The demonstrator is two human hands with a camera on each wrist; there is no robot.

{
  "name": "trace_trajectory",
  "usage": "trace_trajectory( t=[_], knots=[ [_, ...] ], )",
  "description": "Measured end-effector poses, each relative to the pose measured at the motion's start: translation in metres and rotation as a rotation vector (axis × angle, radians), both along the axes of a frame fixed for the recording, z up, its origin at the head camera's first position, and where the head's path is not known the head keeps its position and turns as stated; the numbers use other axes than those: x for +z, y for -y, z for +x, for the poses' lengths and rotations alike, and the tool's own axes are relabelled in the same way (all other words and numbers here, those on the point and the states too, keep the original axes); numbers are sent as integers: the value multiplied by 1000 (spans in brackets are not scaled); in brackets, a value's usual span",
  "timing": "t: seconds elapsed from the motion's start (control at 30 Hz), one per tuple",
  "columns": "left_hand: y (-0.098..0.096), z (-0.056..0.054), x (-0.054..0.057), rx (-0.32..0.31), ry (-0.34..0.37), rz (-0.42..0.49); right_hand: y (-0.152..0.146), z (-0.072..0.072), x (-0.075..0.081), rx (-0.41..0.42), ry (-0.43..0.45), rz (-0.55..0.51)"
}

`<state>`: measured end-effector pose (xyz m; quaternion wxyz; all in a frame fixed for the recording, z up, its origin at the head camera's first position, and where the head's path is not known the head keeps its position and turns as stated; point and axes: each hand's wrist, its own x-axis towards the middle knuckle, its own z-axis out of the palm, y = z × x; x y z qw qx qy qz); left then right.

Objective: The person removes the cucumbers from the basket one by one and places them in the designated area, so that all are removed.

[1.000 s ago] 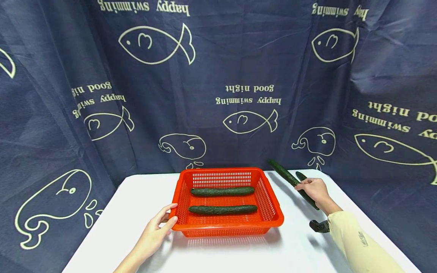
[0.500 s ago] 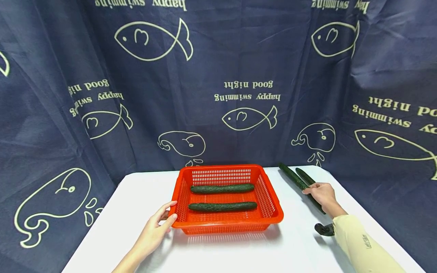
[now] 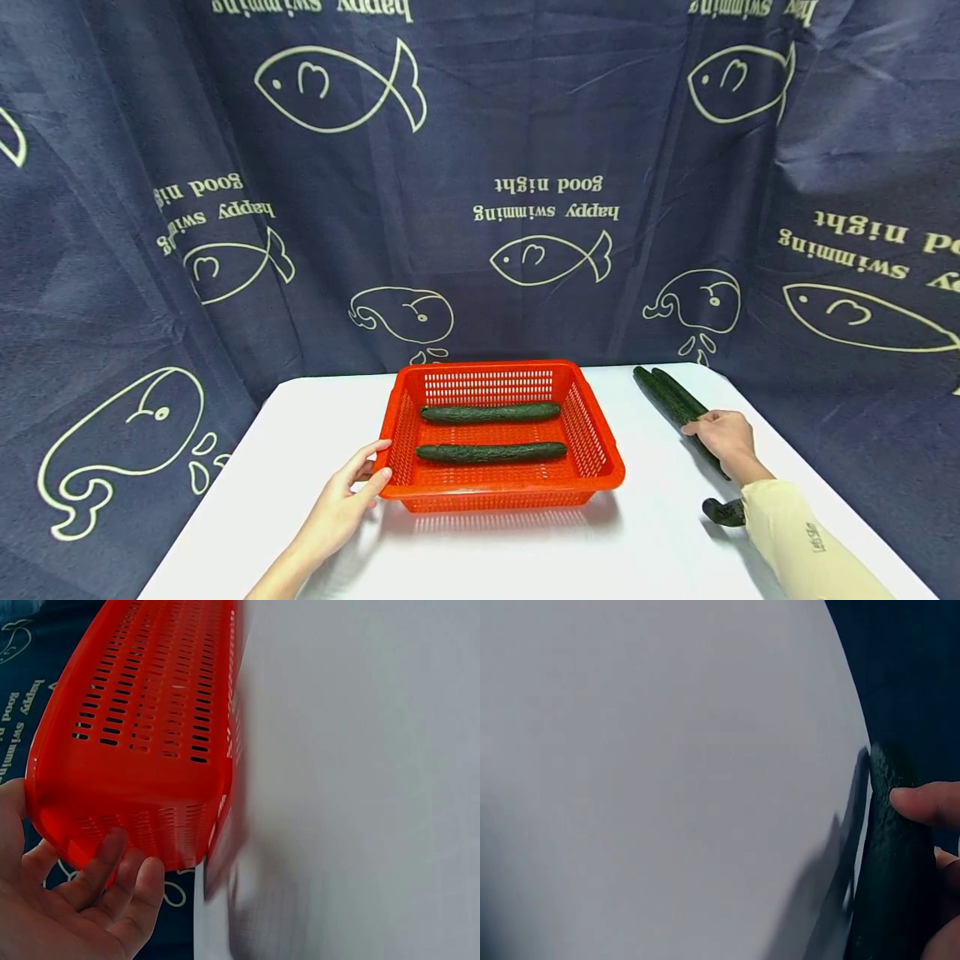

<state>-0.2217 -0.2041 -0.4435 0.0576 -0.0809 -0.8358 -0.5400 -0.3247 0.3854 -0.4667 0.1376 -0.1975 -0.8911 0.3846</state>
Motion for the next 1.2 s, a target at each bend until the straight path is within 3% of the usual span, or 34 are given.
trace_trajectory(
  t=[0.4, 0.8, 1.2],
  knots=[
    [1, -2, 0, 3, -6, 4, -9, -1, 0, -20, 29, 159],
    [1, -2, -1, 3, 5, 15, -7, -8, -2, -54, 72, 237],
    [1, 0, -2, 2, 10, 14, -9, -2, 2, -31, 121, 267]
  ],
)
